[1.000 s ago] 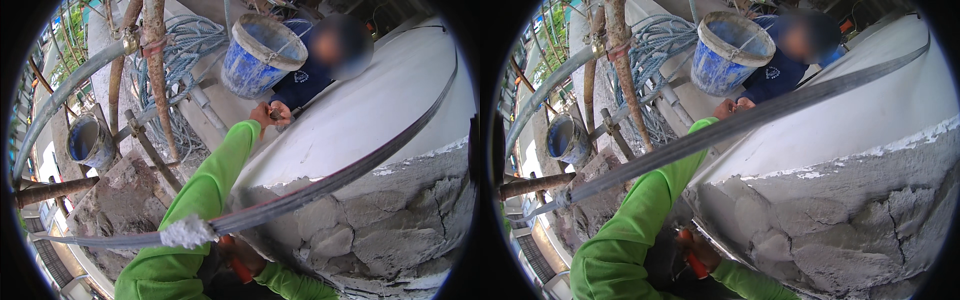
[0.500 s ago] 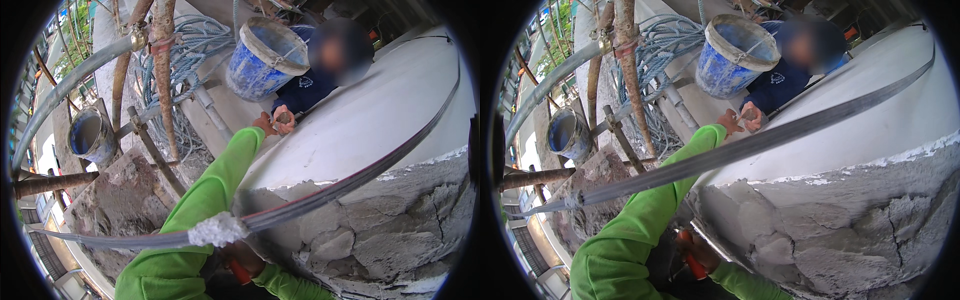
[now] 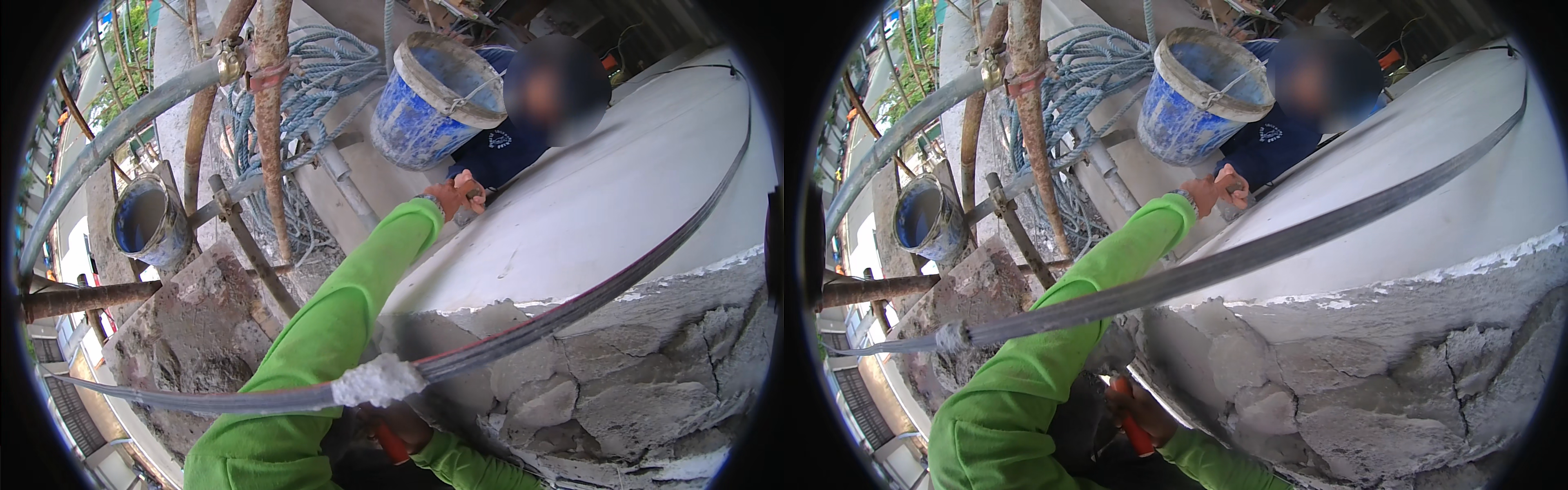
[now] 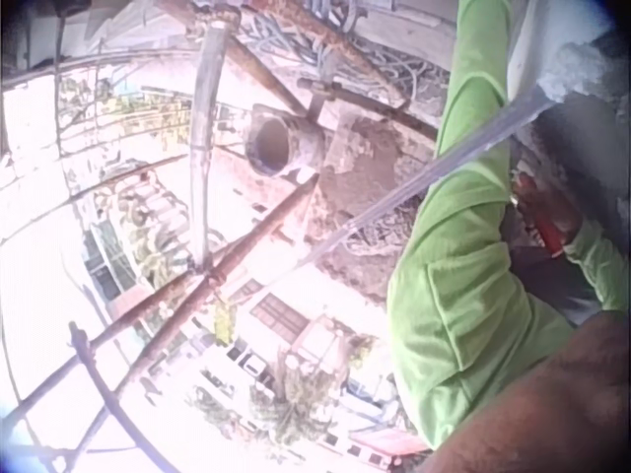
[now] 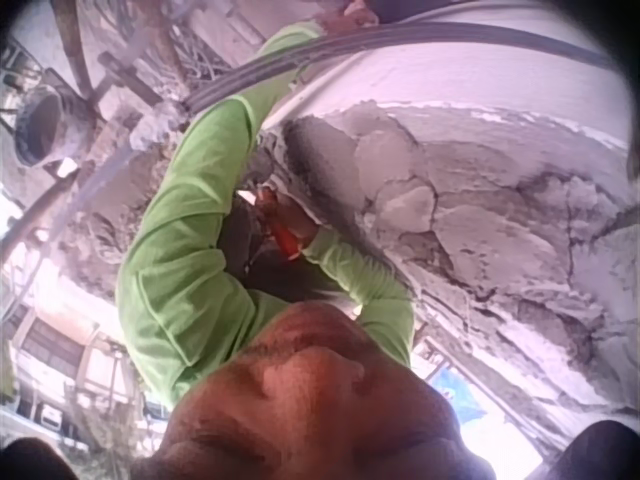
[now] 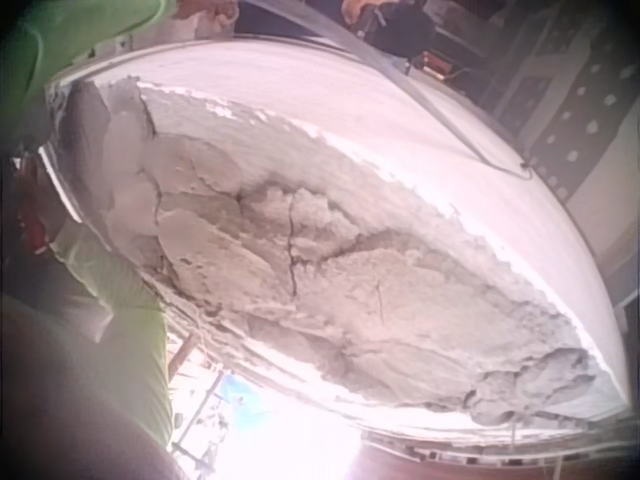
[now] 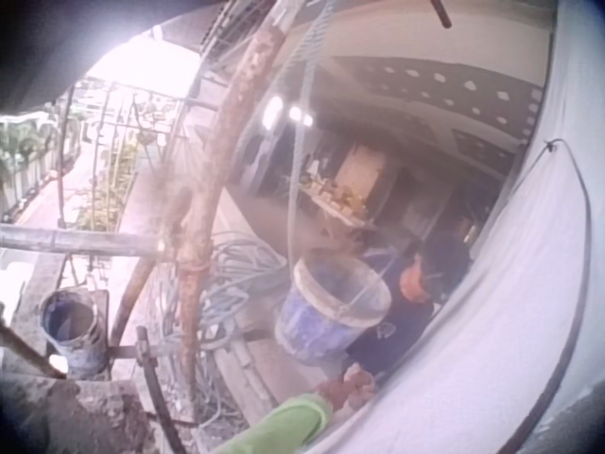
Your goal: The person uses a trowel to apply and smooth cement onto a wall surface. They then retrieve a bucket, pour its contents onto a platform, and use a sponge to mix and spread the cement mixture.
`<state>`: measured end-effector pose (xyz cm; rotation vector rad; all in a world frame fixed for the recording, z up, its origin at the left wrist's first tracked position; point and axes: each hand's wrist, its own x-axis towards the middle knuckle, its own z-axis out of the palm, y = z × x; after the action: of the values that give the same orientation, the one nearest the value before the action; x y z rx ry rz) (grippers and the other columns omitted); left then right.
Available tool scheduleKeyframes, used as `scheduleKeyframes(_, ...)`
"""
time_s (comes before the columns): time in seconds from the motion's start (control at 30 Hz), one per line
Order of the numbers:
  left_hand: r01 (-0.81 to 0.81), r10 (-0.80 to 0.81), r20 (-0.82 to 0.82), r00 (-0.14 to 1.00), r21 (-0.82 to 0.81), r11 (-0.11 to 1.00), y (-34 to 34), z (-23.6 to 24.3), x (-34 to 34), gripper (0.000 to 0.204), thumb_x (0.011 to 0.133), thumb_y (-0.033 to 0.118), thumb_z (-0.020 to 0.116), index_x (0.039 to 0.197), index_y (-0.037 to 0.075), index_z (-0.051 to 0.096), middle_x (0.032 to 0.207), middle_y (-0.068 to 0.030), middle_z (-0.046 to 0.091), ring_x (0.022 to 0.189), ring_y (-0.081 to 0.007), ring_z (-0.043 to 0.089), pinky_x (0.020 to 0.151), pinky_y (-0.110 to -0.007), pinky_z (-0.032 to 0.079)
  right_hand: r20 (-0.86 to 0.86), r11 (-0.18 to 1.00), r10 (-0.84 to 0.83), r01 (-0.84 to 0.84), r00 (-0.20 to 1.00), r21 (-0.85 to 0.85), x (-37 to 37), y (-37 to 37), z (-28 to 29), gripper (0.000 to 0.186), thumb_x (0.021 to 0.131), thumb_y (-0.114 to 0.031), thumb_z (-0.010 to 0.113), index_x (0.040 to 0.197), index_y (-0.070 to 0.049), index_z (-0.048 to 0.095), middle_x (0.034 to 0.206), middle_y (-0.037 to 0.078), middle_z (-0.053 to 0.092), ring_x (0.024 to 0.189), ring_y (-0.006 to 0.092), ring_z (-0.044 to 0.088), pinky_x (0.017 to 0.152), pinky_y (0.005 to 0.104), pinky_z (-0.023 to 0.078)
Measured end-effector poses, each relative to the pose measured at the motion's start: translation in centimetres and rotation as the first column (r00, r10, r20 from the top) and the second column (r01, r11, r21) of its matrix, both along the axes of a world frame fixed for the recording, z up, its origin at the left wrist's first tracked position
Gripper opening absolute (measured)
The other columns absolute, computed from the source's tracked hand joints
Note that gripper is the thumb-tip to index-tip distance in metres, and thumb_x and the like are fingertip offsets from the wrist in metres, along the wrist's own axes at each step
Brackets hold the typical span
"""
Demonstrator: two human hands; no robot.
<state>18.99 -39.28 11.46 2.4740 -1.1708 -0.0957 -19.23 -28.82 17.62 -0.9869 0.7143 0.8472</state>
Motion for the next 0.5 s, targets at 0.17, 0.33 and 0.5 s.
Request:
scheduleKeyframes(0.17,0.035,-0.027,0.07,0.997,-0.125,0.992,-1.5,0.3,-0.3,0.072,0.071,0.008,0.065,0.134,0.011,0.032,0.104,-0.0154,0.058,0.089,-0.0297,0.065,0.067,-0.039,0.053,0.036,0.999,-0.03,0.029,0.999,0.029,-0.1,-0.9,0.3,0.021,0.09,-0.029,0.058,0.096,-0.01,0.052,0.069,-0.003,0.053,0.054,0.0064,0.052,0.045,0.0204,0.044)
scheduleKeyframes(0.33,0.035,-0.036,-0.019,0.999,-0.049,0.998,-0.7,-2.9,3.4,0.081,0.07,0.006,0.065,0.139,0.018,0.024,0.107,-0.0194,0.057,0.091,-0.0347,0.063,0.07,-0.041,0.052,0.077,0.999,0.017,-0.02,0.997,0.037,0.6,0.7,0.8,0.024,0.09,-0.03,0.058,0.096,-0.011,0.045,0.074,-0.002,0.052,0.055,0.007,0.053,0.044,0.0219,0.044)
scheduleKeyframes(0.5,0.062,-0.092,-0.151,0.984,-0.191,0.98,0.7,1.0,0.2,0.098,0.069,0.001,0.064,0.145,0.022,0.006,0.109,-0.0238,0.054,0.091,-0.0387,0.062,0.072,-0.044,0.05,0.047,1.0,-0.002,0.003,0.999,-0.018,0.1,-0.2,0.9,0.025,0.089,-0.031,0.059,0.094,-0.012,0.044,0.073,-0.002,0.052,0.053,0.0078,0.052,0.043,0.0228,0.044)
